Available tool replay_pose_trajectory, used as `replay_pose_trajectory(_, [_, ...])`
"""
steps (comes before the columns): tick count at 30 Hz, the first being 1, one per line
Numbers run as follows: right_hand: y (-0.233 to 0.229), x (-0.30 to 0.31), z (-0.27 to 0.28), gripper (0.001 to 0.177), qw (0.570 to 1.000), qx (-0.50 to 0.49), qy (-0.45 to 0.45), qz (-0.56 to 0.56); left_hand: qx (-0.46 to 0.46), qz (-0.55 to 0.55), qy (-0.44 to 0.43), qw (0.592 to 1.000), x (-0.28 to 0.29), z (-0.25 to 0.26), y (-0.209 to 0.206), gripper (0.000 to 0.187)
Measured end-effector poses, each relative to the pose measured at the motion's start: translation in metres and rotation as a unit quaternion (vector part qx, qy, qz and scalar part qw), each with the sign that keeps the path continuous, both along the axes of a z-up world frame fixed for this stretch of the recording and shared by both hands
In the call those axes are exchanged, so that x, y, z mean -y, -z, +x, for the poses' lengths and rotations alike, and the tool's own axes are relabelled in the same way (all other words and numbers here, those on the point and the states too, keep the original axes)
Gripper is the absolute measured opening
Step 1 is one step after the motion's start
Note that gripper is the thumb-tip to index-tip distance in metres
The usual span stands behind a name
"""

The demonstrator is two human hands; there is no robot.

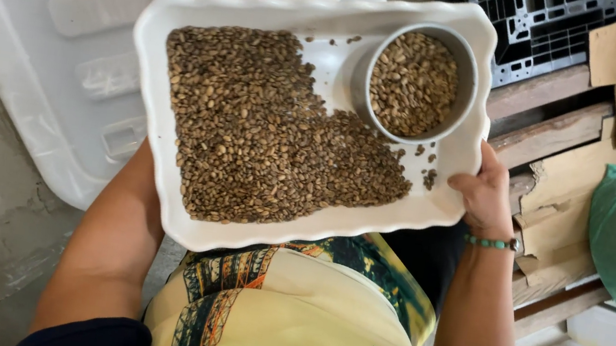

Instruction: Sorting green coffee beans by hand to remove defects

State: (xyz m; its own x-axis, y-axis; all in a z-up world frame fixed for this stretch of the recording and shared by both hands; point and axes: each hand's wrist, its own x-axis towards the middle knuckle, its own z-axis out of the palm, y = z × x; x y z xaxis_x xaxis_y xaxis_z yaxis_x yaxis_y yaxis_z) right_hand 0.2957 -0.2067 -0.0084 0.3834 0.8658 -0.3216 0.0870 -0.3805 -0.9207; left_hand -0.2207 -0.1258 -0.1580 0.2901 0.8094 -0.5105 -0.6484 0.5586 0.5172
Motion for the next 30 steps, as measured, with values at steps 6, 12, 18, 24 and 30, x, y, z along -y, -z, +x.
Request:
replay_pose_trajectory(6, [-0.007,-0.021,-0.014,0.082,0.999,-0.011,-0.038,-0.003,0.032,0.021,0.017,0.999,-0.046,0.024,-0.054,0.099])
replay_pose_trajectory(12, [0.005,-0.050,-0.026,0.081,0.997,-0.054,-0.052,-0.006,0.065,0.043,0.026,0.997,-0.066,0.034,-0.058,0.102])
replay_pose_trajectory(18, [0.012,-0.055,-0.017,0.079,0.996,-0.066,-0.052,-0.032,0.087,0.072,-0.017,0.993,-0.080,0.003,-0.069,0.104])
replay_pose_trajectory(24, [-0.020,-0.066,-0.039,0.069,0.993,-0.074,-0.061,-0.066,0.095,0.086,-0.077,0.989,-0.069,-0.046,-0.070,0.107])
replay_pose_trajectory(30, [0.014,-0.064,-0.020,0.075,0.997,-0.055,-0.045,-0.038,-0.064,0.108,-0.057,0.990,-0.076,-0.073,-0.004,0.058])
